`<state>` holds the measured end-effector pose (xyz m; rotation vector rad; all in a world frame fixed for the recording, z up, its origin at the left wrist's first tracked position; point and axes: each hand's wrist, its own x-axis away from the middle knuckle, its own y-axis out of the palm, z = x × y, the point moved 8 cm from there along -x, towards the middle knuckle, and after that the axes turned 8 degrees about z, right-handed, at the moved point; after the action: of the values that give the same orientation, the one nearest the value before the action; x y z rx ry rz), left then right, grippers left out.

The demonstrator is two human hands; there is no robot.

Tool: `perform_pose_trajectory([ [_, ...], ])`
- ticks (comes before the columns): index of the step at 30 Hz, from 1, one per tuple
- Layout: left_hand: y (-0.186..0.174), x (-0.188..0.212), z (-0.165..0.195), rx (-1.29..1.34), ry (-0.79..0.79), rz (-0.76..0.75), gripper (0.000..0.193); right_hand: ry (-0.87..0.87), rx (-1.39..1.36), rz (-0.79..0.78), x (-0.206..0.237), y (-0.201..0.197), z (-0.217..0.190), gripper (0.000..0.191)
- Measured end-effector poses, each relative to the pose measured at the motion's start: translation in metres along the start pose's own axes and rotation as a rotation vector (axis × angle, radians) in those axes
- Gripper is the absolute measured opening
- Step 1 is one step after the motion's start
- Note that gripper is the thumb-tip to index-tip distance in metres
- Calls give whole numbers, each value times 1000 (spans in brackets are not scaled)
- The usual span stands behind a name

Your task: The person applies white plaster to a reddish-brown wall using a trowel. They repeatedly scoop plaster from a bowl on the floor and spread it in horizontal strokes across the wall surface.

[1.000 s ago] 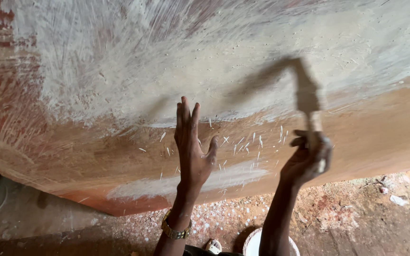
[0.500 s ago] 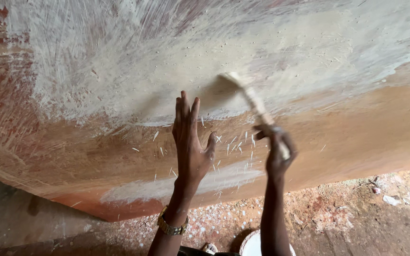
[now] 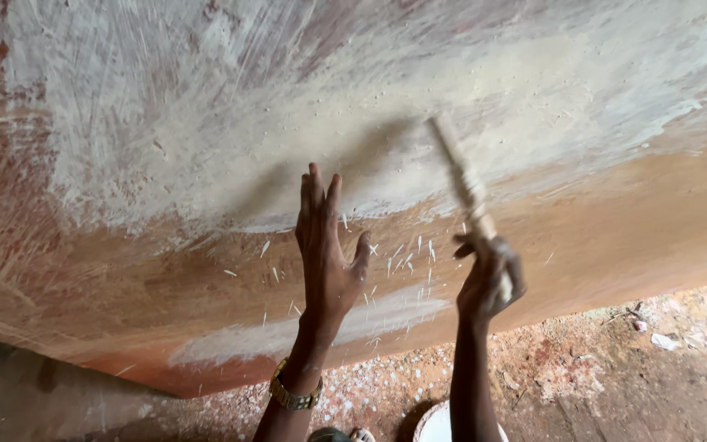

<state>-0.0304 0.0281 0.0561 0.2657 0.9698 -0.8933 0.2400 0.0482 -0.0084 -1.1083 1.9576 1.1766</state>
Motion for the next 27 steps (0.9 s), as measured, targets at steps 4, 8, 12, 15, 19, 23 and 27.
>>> perform_pose_trajectory([
  [4,3,-7,-1,22,19,-5,97,35,-8,-100,10,25,-7,35],
  [8,0,-19,0,26,-9,-50,97,-20,96,21,-32,9,11,33],
  [12,-10,-34,3,41,21,-33,96,-140,237,302,-58,-32,5,34],
  [15,-15,-39,0,15,33,-8,95,-166,209,376,-56,-35,3,34],
  [19,-11,-37,-4,17,28,2,95,-128,196,209,-31,-4,9,30],
  [23,-8,-33,-6,20,33,14,95,-68,123,-74,20,20,9,28],
  [27,-10,-37,-5,32,74,39,93,0,18,-35,25,0,19,27],
])
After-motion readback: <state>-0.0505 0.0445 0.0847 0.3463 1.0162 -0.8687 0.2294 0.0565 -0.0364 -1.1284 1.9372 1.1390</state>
